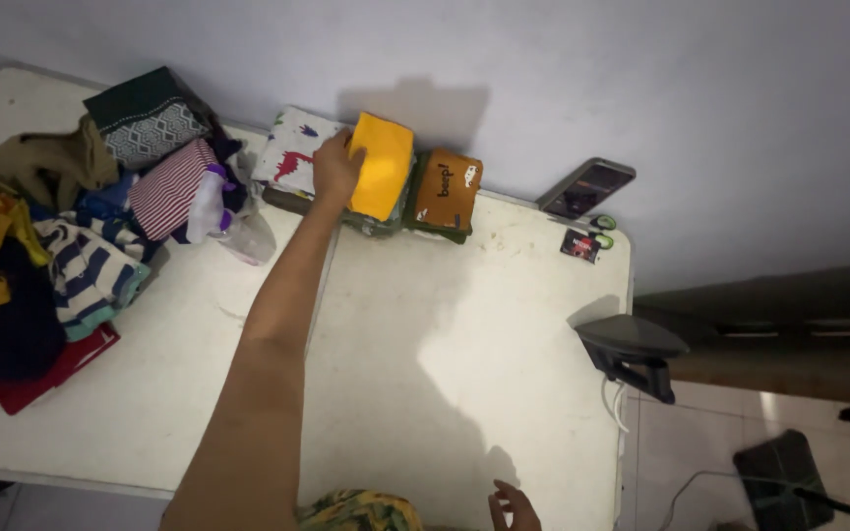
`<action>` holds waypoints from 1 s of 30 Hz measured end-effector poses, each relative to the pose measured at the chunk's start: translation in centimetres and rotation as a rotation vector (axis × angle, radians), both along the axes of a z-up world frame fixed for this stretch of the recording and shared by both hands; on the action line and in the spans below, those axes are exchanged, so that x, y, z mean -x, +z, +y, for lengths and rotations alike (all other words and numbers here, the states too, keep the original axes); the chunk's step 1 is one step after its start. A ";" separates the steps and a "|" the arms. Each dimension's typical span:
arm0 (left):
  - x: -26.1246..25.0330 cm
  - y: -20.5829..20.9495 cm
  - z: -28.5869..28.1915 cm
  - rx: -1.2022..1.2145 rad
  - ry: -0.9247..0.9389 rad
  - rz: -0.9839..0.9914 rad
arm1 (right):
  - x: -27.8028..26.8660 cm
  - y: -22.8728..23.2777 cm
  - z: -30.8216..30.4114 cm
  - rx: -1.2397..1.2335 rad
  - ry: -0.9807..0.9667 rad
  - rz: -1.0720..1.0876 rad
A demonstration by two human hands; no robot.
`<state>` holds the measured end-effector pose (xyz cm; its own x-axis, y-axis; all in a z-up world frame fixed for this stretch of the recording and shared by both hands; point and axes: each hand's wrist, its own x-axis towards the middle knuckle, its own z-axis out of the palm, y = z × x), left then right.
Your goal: Ironing and folding several pieces of children's clothing on a table.
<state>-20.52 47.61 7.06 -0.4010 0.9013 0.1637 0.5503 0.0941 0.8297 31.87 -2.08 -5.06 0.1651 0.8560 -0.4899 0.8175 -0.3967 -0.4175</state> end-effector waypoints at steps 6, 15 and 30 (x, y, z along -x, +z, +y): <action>-3.5 -0.6 -0.2 -0.334 -0.057 0.613 | 2.2 4.8 -0.3 0.201 -0.155 -0.006; -5.9 -3.6 -0.1 -0.127 -0.214 0.700 | 0.6 -1.4 -4.9 0.119 -0.049 -0.070; -9.7 -10.9 -11.0 -0.405 -0.348 0.214 | 3.4 -2.0 3.1 0.250 0.321 -0.202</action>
